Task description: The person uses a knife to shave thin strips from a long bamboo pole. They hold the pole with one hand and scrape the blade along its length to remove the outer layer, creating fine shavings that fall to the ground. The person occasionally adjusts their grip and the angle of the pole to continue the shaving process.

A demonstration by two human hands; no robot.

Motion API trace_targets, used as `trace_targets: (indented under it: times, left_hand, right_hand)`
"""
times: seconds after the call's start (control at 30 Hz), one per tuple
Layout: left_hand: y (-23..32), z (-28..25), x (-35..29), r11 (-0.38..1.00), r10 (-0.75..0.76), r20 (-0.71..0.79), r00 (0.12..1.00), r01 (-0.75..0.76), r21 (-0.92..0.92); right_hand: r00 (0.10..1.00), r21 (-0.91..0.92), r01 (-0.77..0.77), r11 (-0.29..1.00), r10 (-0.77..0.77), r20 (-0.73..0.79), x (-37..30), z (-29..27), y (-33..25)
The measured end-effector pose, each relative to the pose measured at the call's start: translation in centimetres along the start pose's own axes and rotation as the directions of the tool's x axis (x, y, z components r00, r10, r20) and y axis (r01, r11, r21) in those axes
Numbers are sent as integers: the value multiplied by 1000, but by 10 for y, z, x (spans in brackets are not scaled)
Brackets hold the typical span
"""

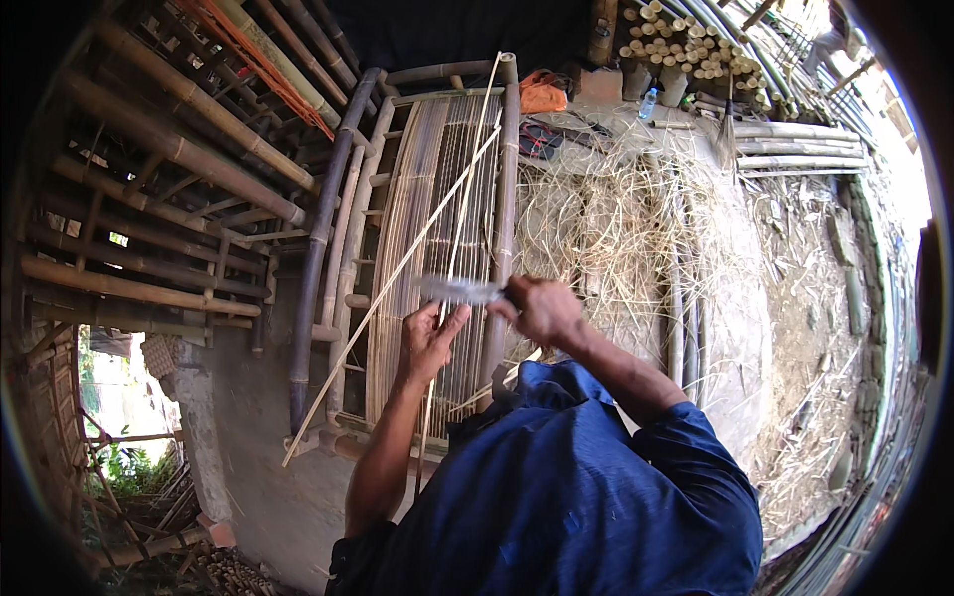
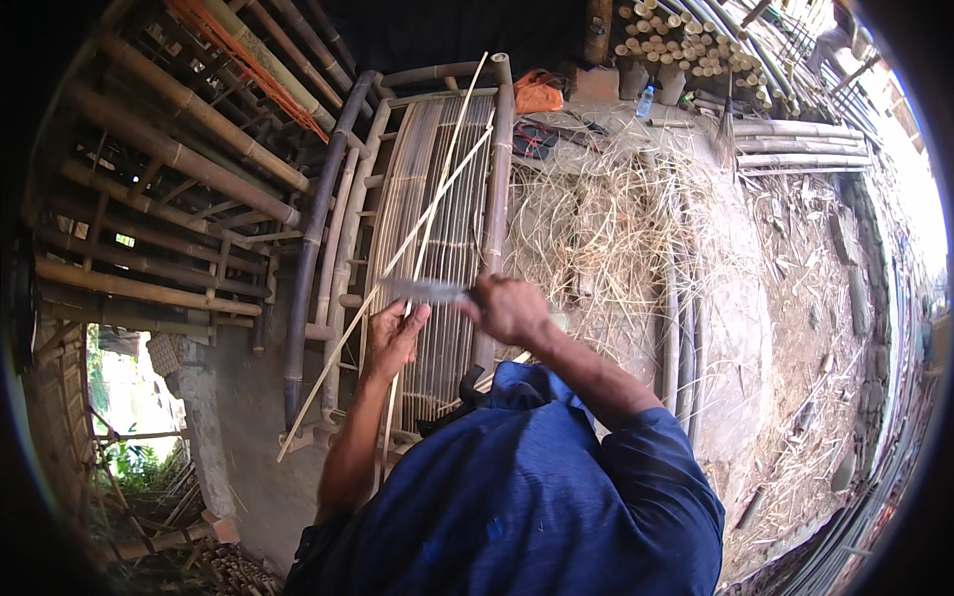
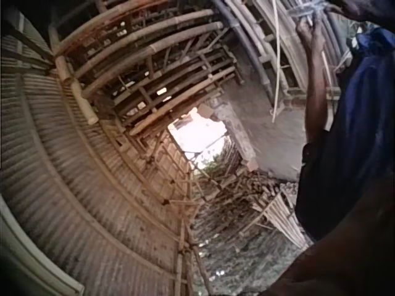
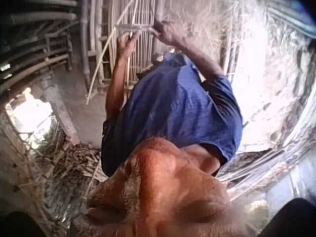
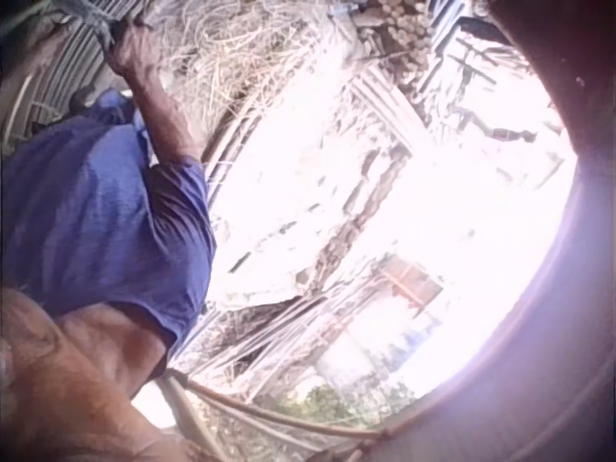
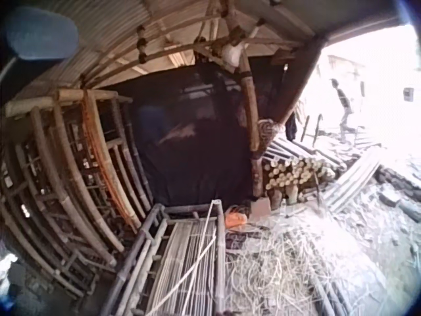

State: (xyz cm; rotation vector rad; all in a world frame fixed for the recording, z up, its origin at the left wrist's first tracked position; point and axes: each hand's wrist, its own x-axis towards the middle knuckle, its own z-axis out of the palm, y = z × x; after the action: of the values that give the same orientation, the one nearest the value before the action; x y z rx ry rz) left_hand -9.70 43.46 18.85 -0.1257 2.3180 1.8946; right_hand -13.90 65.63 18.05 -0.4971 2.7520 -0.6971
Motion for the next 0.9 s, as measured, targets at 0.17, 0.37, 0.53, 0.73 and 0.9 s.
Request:
trace_targets:
  times: [0.17, 0.37, 0.53, 0.73, 0.9]
  left_hand:
    - [19, 0, -18, 1000, 6, 78, 997, -3, -30]
    - [27, -37, -91, 996, 10, 155, 988, -23, 84]
    - [-2, -62, -134, 939, 203, -23, 979, -188, 289]
    - [-33, -66, -127, 841, 230, -119, 966, -136, 524]
    - [-69, -64, -126, 801, 273, -112, 956, -161, 577]
  right_hand:
    - [898, -58, 282, 958, -285, -336, 40, 27, 17]
    - [778, 82, -298, 951, 292, -556, 154, -59, 116]
    - [731, 949, 51, 313, 635, -249, 156, -119, 157]
    - [849, 991, 132, 10, 515, -118, 128, -70, 105]
    - [911, 996, 73, 50, 403, -87, 108, -30, 67]
